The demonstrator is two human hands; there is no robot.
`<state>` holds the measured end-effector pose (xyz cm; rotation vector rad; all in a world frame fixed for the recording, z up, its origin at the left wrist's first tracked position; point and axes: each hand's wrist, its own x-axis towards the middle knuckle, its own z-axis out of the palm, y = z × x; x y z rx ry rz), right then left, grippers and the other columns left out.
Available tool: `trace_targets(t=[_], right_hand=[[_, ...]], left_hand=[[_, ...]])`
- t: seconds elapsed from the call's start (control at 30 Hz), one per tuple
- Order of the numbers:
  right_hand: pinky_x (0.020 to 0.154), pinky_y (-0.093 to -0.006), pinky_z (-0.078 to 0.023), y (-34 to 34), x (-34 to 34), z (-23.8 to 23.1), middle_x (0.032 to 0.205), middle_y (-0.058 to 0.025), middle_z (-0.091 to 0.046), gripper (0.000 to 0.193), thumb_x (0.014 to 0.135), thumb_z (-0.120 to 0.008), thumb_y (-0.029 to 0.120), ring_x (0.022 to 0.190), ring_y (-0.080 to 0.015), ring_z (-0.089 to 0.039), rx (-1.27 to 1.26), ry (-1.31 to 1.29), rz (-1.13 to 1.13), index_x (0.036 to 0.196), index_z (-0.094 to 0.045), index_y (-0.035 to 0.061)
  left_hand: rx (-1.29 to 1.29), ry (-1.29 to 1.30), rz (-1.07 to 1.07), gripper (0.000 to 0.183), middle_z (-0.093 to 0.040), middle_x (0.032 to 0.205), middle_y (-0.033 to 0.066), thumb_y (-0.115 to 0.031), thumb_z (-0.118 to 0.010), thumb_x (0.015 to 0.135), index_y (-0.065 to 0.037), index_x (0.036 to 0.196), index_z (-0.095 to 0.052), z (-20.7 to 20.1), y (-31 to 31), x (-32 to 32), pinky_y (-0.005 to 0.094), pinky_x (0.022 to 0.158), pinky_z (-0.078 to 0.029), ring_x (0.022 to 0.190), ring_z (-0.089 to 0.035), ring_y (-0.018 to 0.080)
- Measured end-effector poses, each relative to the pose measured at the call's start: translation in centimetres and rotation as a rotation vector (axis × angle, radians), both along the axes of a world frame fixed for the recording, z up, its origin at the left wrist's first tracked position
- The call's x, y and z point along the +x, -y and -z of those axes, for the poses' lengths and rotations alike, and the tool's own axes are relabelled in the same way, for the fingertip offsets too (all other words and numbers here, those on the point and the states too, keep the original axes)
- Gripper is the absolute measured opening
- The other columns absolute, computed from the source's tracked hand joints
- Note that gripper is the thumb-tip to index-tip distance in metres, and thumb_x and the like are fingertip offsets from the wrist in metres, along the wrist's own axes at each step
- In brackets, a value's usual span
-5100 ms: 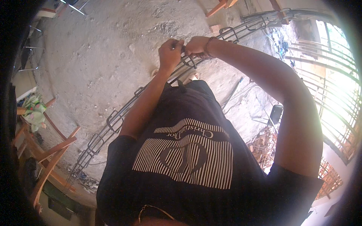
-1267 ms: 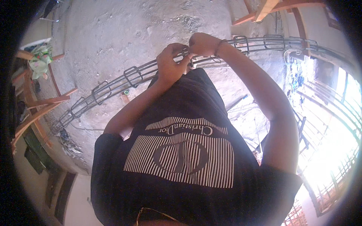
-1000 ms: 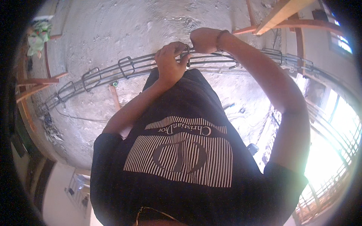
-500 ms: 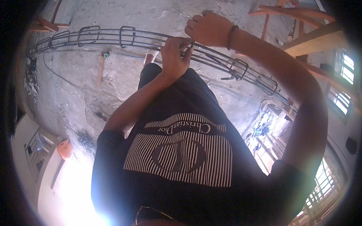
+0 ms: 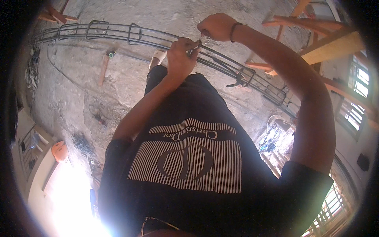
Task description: The person assembles a rebar cage by hand-tying wire ties around intersecting rebar rods and then tightening them with pliers. The person repeatedly wraps wire, twists it, and uses pliers to secure each joint along the cage.
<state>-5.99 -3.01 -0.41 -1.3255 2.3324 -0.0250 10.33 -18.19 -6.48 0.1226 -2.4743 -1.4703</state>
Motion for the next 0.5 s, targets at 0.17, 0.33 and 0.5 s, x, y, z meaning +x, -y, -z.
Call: trace_targets(t=[0.17, 0.33, 0.5], right_hand=[[0.073, -0.0501, -0.051, -0.5, 0.9, 0.8, 0.076, -0.0119, -0.067, 0.012, 0.088, -0.069, 0.023, 0.081, -0.0359, -0.067, -0.042, 0.091, 0.136, 0.085, -0.067, 0.0112], [0.073, -0.05, -0.051, 0.3, 1.3, 0.5, 0.076, -0.0122, -0.068, 0.008, 0.085, -0.069, 0.019, 0.08, -0.0361, -0.067, 0.001, 0.065, 0.1, 0.086, -0.068, 0.0111], [0.072, -0.0493, -0.053, 1.3, 1.5, -2.1, 0.078, -0.0142, -0.07, 0.008, 0.08, -0.069, 0.016, 0.081, -0.0373, -0.068, 0.177, 0.097, 0.016, 0.084, -0.072, 0.0097]], left_hand=[[-0.008, -0.059, 0.022, 0.033, -0.074, 0.092, 0.0025, -0.008, -0.083, 0.074, -0.008, 0.099, -0.062, -0.1, 0.3, -0.2, 0.046, 0.077, -0.052, 0.092, -0.065, 0.0303], [0.004, -0.029, 0.023, 0.032, -0.075, 0.091, 0.0023, -0.008, -0.083, 0.074, -0.009, 0.098, -0.062, -0.1, 0.4, -0.4, 0.0461, 0.077, -0.051, 0.093, -0.065, 0.028], [-0.036, -0.062, 0.032, 0.031, -0.074, 0.092, 0.0011, -0.01, -0.083, 0.075, -0.011, 0.099, -0.062, -0.1, 0.2, -0.2, 0.0473, 0.076, -0.05, 0.094, -0.065, 0.0269]])
